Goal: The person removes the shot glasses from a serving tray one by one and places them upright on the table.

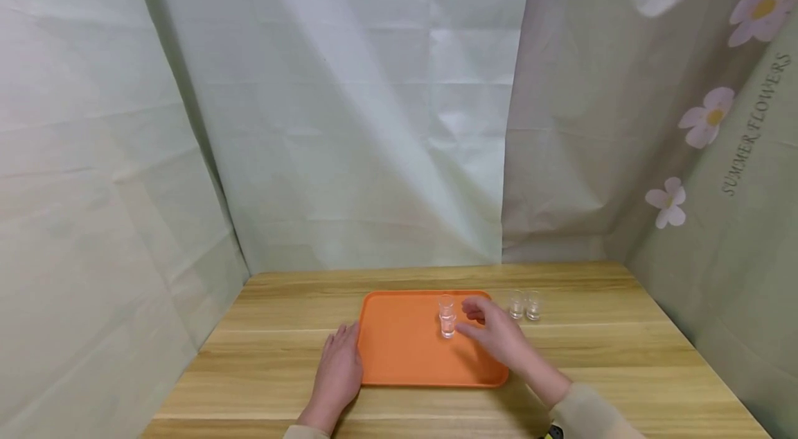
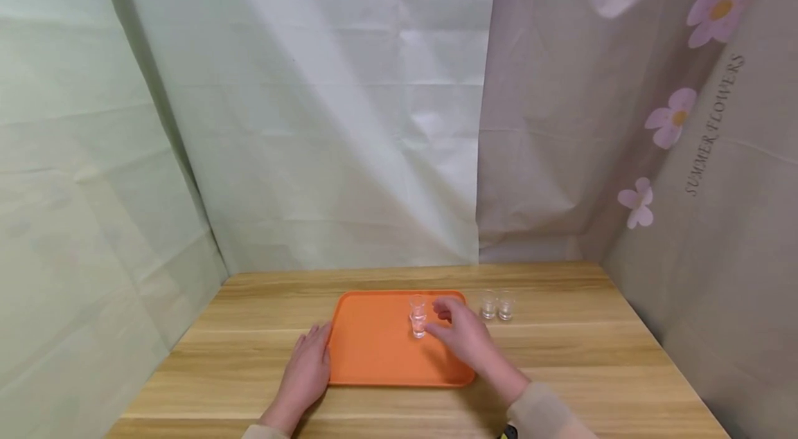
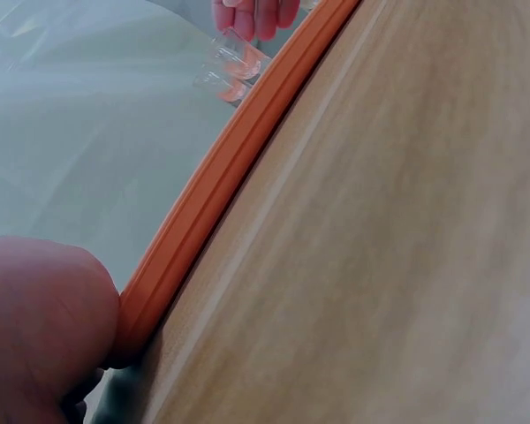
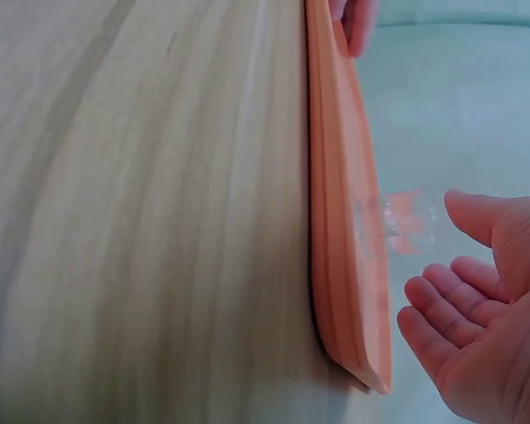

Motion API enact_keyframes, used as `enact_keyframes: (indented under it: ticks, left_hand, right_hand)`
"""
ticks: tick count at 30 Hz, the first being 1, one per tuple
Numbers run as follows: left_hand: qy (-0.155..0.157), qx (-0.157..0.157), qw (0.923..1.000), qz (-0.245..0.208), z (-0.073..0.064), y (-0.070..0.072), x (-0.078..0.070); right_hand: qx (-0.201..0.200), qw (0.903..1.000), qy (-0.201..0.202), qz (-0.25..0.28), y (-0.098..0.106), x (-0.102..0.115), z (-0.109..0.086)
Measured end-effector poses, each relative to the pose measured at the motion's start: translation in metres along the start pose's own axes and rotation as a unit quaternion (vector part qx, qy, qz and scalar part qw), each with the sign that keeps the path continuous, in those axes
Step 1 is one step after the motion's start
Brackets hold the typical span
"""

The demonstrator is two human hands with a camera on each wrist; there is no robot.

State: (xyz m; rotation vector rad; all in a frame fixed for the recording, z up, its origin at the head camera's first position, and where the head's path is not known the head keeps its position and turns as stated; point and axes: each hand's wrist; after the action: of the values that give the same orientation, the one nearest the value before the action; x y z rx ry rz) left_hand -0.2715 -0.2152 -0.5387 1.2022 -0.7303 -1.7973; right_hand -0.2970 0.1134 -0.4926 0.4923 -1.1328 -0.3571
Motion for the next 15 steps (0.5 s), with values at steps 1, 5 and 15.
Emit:
enact_keyframes:
  ticks: [1, 5, 15]
  left_hand:
    - [0.002, 0.001, 1.0000, -0.002, 0.000, 0.000, 0.000]
    - [0.007, 0.000, 0.9999, -0.012, 0.002, 0.000, 0.001]
    - [0.019, -0.009, 0.9994, -0.029, 0.003, 0.000, 0.002]
  right_hand:
    - [0.000, 1.0000, -0.002, 0.003, -0.002, -0.001, 0.000]
    - [0.003, 0.9999, -0.014, 0.007, -0.007, -0.001, 0.002]
    - [0.001, 0.9998, -0.020, 0.001, -0.018, -0.005, 0.006]
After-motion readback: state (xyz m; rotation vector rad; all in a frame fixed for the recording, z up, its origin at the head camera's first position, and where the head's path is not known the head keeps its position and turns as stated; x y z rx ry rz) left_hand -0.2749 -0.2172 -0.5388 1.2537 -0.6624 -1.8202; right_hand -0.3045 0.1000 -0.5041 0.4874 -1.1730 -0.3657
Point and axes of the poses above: each hand's wrist, its own z-axis towards the middle knuckle, its own y-axis out of the back of the hand, x = y × z, and after that the axes turned 4 degrees about y, right-handed
